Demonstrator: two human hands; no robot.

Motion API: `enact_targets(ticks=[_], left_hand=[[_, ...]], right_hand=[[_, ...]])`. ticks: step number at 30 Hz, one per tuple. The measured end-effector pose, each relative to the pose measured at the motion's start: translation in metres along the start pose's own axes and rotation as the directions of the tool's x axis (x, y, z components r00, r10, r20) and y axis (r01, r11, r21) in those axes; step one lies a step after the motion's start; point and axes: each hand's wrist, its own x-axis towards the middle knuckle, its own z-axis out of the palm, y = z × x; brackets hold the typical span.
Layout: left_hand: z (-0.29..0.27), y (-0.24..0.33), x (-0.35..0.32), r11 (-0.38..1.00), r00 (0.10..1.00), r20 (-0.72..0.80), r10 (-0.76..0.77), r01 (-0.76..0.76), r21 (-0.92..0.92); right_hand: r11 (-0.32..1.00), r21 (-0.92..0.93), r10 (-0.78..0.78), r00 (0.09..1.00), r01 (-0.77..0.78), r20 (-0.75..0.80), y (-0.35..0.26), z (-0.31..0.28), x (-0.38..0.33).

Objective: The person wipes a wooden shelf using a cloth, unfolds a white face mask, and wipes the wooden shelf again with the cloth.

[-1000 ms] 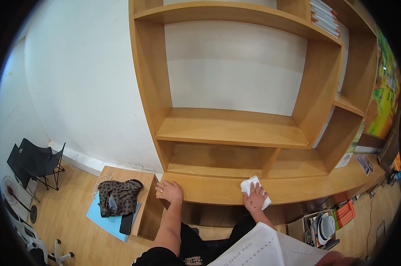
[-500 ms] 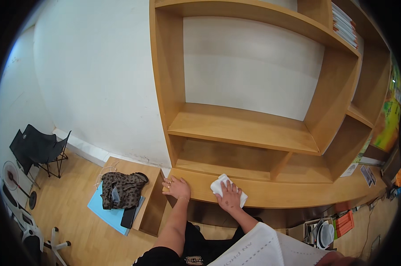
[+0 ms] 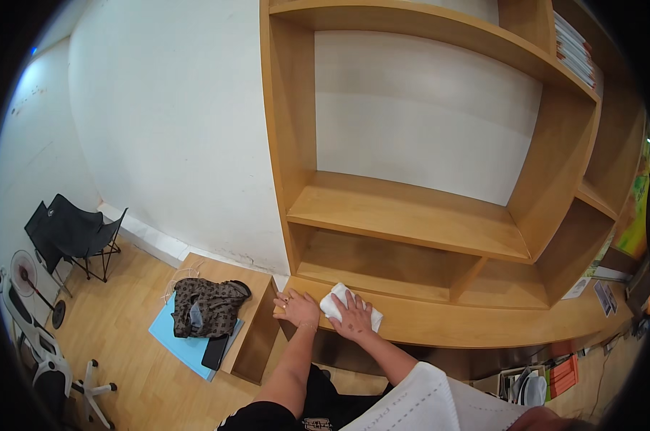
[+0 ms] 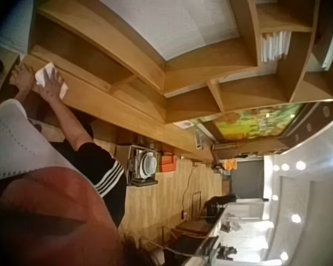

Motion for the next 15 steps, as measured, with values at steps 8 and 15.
enact_targets(ticks=[8, 15], left_hand=[[0.005, -0.009, 0.000, 1.000, 1.000, -0.020, 0.001, 0.000, 0.025], [0.008, -0.013, 0.003, 1.000, 1.000, -0.028, -0.008, 0.008, 0.030]], right_hand=[[0.989, 0.047, -0.140, 0.989, 0.138, 0.047, 0.017, 0.001, -0.002], [0.988, 0.067, -0.137, 0.990, 0.138, -0.020, 0.061, -0.002, -0.034]])
